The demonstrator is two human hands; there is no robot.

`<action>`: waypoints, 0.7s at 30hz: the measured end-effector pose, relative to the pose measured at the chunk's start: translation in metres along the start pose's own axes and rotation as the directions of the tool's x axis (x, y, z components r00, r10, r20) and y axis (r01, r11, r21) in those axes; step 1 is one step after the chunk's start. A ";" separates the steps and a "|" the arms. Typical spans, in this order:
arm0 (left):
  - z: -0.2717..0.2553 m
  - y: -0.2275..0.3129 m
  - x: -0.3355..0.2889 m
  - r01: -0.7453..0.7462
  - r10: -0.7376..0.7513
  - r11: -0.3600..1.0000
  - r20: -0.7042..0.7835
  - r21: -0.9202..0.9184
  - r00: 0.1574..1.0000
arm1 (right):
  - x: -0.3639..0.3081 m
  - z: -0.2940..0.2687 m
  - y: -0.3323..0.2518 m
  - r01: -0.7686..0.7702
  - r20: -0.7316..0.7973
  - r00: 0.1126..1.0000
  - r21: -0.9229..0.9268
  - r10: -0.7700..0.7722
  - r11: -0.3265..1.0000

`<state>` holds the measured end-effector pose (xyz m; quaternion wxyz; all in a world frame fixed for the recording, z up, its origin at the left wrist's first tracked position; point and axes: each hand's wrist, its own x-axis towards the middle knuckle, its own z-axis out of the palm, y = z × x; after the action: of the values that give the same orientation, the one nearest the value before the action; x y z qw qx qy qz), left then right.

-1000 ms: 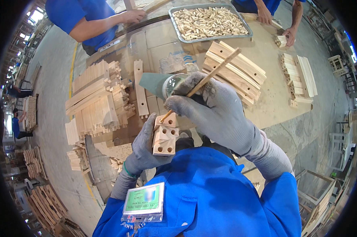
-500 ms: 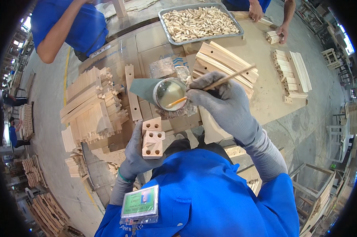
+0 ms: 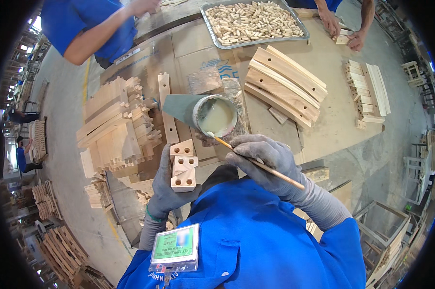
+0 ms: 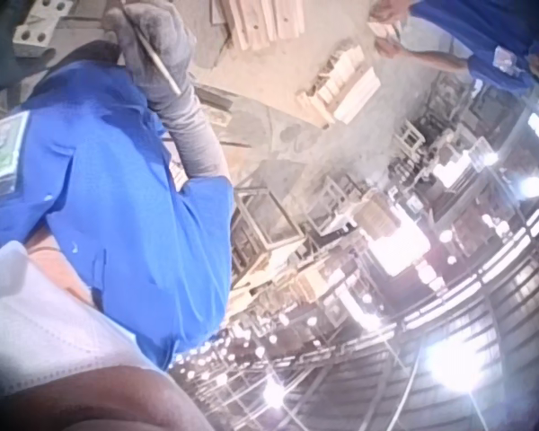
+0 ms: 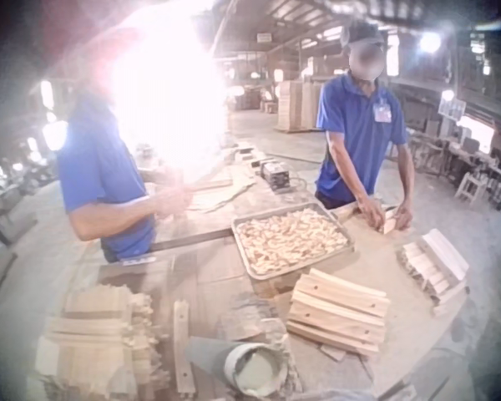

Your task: The person applies glue to the holes of small wooden blocks using a brush, then places the blocks into a cardboard box. The person repeats this process with multiple blocks throughout the clip.

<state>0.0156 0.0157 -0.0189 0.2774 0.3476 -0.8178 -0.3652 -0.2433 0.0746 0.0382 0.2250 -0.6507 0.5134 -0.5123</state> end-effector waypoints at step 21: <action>0.000 0.010 0.011 0.011 -0.009 1.000 0.109 -0.011 0.994 | 0.068 -0.015 -0.047 -0.658 0.284 0.753 0.312 0.594 0.685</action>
<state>0.0052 0.0125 -0.0090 0.2326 0.3296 -0.8278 -0.3899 -0.2403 0.0346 0.1116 0.5529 -0.4152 0.5712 -0.4424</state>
